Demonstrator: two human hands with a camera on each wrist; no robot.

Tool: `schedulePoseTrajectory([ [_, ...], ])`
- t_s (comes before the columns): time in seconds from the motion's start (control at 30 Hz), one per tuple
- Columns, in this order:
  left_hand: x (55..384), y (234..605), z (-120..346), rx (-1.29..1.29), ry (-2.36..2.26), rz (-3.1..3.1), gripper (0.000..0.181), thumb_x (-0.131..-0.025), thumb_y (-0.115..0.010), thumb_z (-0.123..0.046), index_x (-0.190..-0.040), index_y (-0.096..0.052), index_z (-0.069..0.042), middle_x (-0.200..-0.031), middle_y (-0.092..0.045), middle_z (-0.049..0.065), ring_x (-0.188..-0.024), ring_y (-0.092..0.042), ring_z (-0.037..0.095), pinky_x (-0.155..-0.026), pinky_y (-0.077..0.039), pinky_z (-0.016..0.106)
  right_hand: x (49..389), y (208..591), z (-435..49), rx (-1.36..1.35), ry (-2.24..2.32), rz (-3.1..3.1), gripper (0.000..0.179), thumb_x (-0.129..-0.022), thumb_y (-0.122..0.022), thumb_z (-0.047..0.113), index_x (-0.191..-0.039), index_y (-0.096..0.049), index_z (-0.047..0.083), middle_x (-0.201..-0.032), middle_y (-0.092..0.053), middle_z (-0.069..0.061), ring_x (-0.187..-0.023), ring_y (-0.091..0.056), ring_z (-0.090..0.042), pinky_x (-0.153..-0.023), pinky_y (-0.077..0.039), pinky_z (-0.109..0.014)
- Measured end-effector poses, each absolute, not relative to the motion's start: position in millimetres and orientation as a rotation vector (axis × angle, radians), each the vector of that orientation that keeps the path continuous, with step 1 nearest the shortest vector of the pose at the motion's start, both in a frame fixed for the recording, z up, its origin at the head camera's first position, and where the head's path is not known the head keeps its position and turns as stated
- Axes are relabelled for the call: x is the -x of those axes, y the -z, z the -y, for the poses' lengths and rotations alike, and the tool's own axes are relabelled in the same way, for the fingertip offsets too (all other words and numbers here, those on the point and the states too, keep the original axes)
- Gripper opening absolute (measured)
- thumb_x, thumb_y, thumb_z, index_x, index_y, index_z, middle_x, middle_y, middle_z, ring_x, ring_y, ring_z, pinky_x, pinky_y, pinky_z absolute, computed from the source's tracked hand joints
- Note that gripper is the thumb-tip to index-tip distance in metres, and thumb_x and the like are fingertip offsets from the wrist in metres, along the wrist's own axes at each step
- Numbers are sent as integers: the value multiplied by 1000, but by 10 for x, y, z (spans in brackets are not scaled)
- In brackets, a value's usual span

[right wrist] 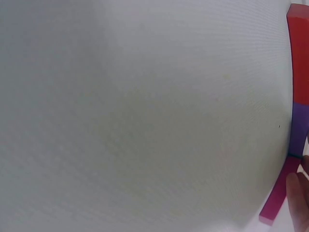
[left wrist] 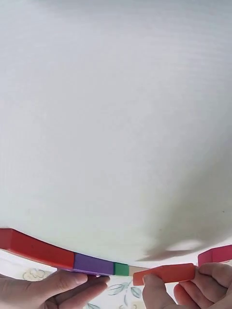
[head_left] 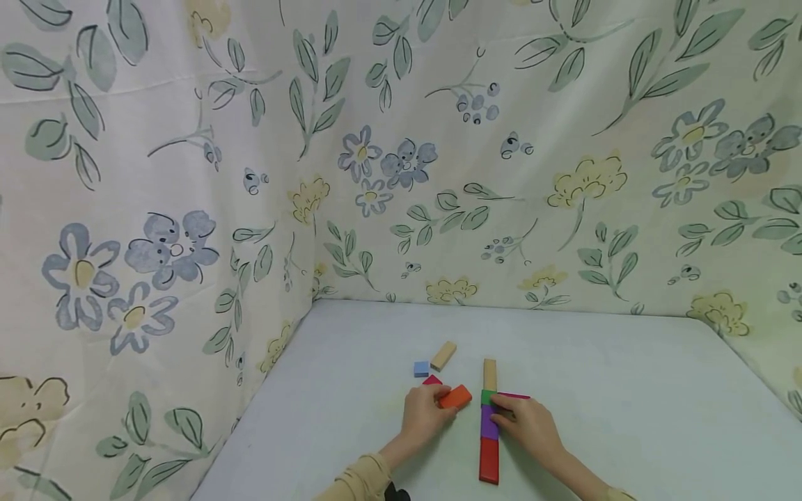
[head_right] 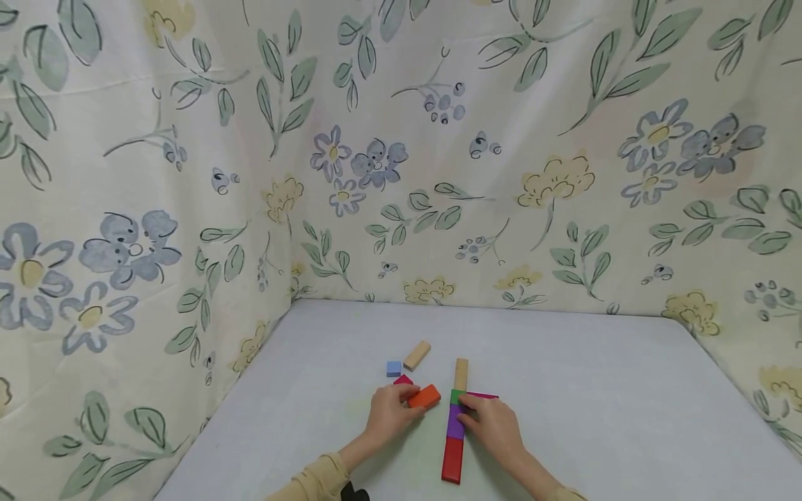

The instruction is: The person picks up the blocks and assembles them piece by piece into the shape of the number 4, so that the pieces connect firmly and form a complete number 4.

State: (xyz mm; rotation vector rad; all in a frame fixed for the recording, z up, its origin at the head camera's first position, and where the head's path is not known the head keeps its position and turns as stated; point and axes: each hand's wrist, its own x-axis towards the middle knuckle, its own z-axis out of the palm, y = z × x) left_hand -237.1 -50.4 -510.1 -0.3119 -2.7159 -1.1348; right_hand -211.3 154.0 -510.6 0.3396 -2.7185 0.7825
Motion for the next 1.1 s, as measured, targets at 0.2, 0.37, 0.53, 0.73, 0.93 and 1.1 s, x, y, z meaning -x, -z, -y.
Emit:
schedulePoseTrajectory([
  [0.2, 2395, 5037, 551, 416, 1181, 2741, 33, -71, -81, -9, -103, -73, -4, -96, -74, 4, -85, -63, 13, -74, -51, 24, 2123, 5131, -1547, -337, -788, 2725, 30, -73, -79, 17, -102, -75, 11, -96, -75, -2, -86, -70, -18, -69, -54, -31],
  [0.37, 2449, 5034, 571, 487, 1220, 2774, 31, -75, -79, -10, -106, -73, -6, -99, -74, 3, -87, -63, 12, -77, -52, 26, 2122, 5132, -1548, -334, -794, 2725, 30, -74, -79, 17, -102, -75, 11, -96, -75, -1, -86, -70, -18, -69, -54, -32],
  [0.53, 2519, 4966, 588, 658, 1163, 2780, 32, -80, -75, -10, -110, -71, -4, -106, -73, 4, -95, -64, 14, -83, -53, 28, 2112, 5119, -1549, -343, -797, 2715, 30, -74, -80, 18, -102, -75, 12, -96, -75, -1, -86, -70, -18, -69, -54, -32],
  [0.73, 2580, 4879, 588, 760, 1057, 2806, 32, -81, -73, -8, -113, -70, -4, -109, -72, 3, -101, -65, 14, -86, -52, 29, 2112, 5120, -1548, -347, -787, 2703, 32, -73, -80, 16, -104, -74, 10, -97, -75, -2, -85, -70, -18, -69, -54, -31],
  [0.93, 2622, 4877, 563, 832, 970, 2827, 33, -81, -73, -6, -114, -69, -5, -111, -71, 4, -104, -64, 16, -89, -50, 28, 2112, 5114, -1546, -343, -786, 2712, 33, -73, -79, 17, -105, -74, 10, -98, -75, -2, -86, -70, -17, -70, -54, -32],
  [1.1, 2649, 4884, 536, 899, 913, 2823, 32, -81, -71, -5, -114, -69, -5, -112, -71, 5, -106, -64, 16, -90, -50, 27, 2116, 5119, -1539, -345, -766, 2704, 33, -73, -80, 16, -105, -74, 9, -97, -75, -2, -83, -70, -17, -66, -53, -30],
])
